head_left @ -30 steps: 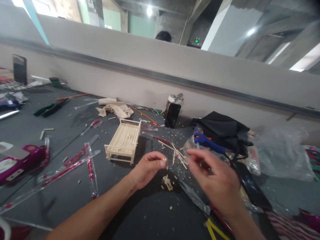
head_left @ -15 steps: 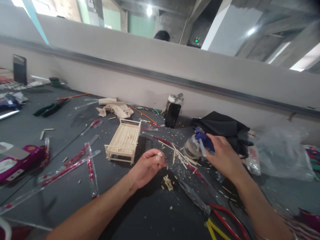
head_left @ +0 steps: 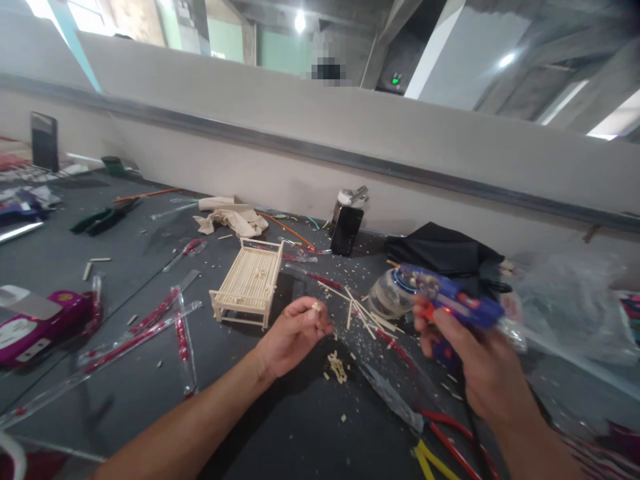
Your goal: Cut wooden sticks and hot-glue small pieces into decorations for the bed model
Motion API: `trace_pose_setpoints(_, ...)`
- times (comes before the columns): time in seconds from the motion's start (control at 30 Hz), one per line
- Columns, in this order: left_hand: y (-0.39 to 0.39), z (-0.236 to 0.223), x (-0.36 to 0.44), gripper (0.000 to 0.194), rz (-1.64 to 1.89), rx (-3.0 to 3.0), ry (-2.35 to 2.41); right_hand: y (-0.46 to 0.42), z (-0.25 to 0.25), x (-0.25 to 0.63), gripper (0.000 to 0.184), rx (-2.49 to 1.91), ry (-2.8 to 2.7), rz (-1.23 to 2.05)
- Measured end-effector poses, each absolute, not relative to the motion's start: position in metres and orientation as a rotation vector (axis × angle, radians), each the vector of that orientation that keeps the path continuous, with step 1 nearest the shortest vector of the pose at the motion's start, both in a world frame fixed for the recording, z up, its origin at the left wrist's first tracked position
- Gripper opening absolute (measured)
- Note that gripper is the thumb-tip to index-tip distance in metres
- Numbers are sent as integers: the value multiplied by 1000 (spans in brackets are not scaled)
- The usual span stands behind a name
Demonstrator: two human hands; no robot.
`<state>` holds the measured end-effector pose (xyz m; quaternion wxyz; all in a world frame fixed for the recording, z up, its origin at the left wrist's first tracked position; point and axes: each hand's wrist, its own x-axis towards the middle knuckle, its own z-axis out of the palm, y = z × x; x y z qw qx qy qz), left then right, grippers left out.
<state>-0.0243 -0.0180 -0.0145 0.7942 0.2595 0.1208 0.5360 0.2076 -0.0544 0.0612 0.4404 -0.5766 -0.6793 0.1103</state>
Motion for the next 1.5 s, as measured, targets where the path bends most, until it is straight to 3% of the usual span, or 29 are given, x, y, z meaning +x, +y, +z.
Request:
trace_pose_setpoints(0.07,-18,-15,-24,19,1154,553,247,-79,56,195,35,-1311,-1501,756)
trace_pose_setpoints(0.17,-19,-15,-23,18,1161,556,234,-104,43,183,41,-1299,-1412,1001)
trace_pose_setpoints(1.5,-19,-20,-25,18,1137,557,237,-110,36,164,51,-1484,-1490,906)
